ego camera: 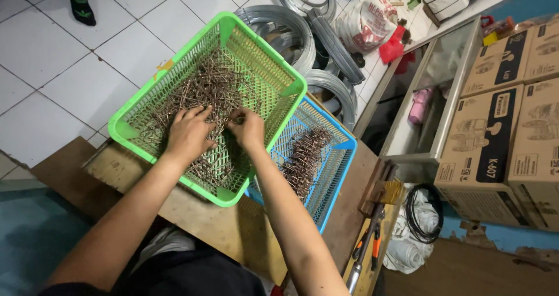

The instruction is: Cutting wire into smaller segments using a bolt cutter and sorting the pieces into baskets.

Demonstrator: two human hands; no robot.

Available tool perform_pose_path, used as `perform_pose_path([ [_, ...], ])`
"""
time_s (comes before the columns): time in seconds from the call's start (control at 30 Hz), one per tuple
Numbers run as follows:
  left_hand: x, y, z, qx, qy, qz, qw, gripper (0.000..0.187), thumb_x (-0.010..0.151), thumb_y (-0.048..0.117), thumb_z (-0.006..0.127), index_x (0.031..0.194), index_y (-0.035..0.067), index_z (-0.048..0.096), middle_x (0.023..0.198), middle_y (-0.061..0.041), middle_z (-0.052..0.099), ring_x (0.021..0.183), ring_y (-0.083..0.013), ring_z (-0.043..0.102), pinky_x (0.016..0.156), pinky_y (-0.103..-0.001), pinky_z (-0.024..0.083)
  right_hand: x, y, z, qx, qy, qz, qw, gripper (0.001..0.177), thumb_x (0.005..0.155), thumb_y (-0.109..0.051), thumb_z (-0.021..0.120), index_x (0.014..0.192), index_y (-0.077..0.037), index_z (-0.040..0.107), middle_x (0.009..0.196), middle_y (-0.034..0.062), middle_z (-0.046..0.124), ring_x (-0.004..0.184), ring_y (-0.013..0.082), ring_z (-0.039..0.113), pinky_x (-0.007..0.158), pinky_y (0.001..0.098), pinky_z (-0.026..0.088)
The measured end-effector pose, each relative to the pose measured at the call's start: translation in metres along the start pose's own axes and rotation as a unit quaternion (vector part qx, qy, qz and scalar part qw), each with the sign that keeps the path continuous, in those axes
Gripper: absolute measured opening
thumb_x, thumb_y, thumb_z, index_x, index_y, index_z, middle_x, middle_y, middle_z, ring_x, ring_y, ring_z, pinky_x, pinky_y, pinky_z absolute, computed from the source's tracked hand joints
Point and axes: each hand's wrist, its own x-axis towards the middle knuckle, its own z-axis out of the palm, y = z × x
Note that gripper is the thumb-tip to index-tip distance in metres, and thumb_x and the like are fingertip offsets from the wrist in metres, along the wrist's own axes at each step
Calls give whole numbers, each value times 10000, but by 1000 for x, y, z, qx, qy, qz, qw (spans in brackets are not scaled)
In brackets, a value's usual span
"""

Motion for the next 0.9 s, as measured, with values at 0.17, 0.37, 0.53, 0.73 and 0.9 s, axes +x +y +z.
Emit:
perform_pose_path([
  [0.17,0,-3,-2,9,-3,3,1000,581,688,420,890,1212,204,765,1538,-90,560,1463,-311,448,1177,-539,307,10,19,5,187,-60,22,980,401,698,-99,872,1064,-116,709,873,48,782,866,193,751,818,342,585],
  [0.37,-3,-3,0,7,-23,16,1000,759,583,565,905,1245,230,748,1575,-100,519,1493,-324,414,1198,-556,283,-24,13,-53,328,-62,28,942,498,733,-43,859,1182,-4,647,911,140,775,823,192,733,749,317,609],
  [0.53,-4,34,-39,-108,40,28,993,603,712,398,885,1252,171,746,1587,-169,493,1490,-395,400,1206,-611,233,-58,24,-101,428,16,37,903,532,758,-58,891,1218,8,632,942,146,763,816,208,755,713,318,657],
  [0.73,12,78,-20,-180,106,126,970,243,867,261,785,1109,235,786,1316,-27,705,1289,-289,610,1201,-593,278,-98,48,-138,490,72,75,866,513,794,-65,870,1235,8,618,930,109,743,830,201,758,749,280,658],
  [0.9,21,139,8,-215,108,227,944,128,882,224,755,1000,233,803,1142,59,769,1056,-192,719,958,-400,524,-129,86,-156,558,117,111,814,509,815,-7,832,1255,39,582,964,161,724,881,278,758,825,388,653],
])
